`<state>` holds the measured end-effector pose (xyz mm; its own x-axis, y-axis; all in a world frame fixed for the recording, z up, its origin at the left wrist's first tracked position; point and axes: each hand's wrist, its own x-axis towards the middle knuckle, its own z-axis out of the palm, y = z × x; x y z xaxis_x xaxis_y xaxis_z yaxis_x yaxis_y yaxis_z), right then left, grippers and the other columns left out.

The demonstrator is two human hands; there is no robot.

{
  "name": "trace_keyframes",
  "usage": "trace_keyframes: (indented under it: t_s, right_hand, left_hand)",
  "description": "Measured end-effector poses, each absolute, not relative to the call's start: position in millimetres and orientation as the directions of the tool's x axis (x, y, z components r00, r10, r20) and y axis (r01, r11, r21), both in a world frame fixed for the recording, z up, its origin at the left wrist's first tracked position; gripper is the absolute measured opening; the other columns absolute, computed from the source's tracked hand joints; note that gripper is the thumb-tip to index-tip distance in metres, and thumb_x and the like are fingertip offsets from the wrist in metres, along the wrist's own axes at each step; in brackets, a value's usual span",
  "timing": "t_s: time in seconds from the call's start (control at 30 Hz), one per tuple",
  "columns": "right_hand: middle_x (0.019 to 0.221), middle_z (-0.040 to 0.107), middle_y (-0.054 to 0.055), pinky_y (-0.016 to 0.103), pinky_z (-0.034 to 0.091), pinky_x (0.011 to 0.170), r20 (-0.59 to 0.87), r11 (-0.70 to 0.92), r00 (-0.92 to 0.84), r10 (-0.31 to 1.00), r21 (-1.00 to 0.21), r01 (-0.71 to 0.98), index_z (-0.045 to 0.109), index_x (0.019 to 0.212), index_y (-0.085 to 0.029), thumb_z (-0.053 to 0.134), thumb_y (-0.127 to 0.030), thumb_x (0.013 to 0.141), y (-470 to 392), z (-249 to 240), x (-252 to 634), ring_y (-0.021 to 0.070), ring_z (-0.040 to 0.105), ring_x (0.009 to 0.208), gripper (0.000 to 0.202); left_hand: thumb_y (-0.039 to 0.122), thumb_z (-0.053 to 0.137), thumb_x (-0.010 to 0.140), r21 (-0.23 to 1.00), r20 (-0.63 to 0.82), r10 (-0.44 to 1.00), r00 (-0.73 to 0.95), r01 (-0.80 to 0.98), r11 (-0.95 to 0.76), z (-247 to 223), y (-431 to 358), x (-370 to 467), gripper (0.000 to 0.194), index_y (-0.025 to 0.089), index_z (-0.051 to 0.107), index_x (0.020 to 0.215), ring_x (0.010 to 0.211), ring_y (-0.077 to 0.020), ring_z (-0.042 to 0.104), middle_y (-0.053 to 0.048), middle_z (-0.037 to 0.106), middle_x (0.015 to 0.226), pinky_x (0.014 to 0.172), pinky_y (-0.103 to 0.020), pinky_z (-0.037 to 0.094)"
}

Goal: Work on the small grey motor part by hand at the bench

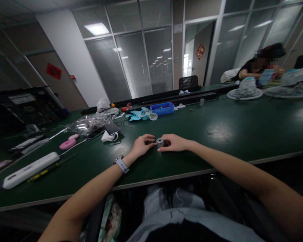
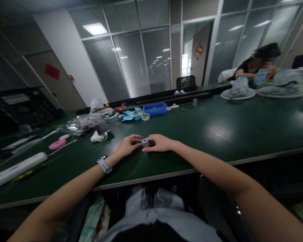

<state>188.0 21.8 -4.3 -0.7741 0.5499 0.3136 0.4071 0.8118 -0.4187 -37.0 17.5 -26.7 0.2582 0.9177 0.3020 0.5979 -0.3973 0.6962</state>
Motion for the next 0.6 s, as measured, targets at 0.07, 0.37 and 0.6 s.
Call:
trace_keyframes:
  t_s: [0.07,0.37,0.6]
  right_hand:
    - [0.078,0.056,0.003,0.024,0.037,0.060,0.310,0.808,-0.772,0.554,-0.422,0.411,0.065,0.089,-0.015,0.062,-0.057,0.080,21,-4,188,0.0135,0.051,0.067,0.043]
    - [0.078,0.056,0.003,0.024,0.037,0.060,0.317,0.807,-0.770,0.554,-0.432,0.403,0.065,0.087,-0.014,0.063,-0.056,0.080,21,-4,188,0.0129,0.050,0.066,0.043]
    - [0.074,0.056,0.002,0.025,0.037,0.058,0.333,0.800,-0.753,0.568,-0.437,0.410,0.060,0.079,-0.014,0.064,-0.060,0.077,24,-7,188,0.0131,0.050,0.064,0.046]
  left_hand:
    - [0.029,0.073,0.074,0.705,0.307,0.915,0.261,0.584,-0.403,-25,17,-36,0.031,0.022,0.065,0.103,0.092,-0.0246,0.070,-0.005,0.076,0.092,0.084,-0.038,0.051]
    - [0.030,0.073,0.075,0.758,0.572,0.811,0.119,0.300,-0.579,-4,-2,-15,0.024,0.017,0.059,0.088,0.084,-0.0208,0.071,-0.008,0.074,0.087,0.076,-0.031,0.054]
    - [0.026,0.070,0.077,0.750,0.599,0.785,0.157,0.235,-0.619,-4,-13,-3,0.017,0.017,0.059,0.086,0.085,-0.0202,0.071,-0.007,0.073,0.086,0.076,-0.032,0.055]
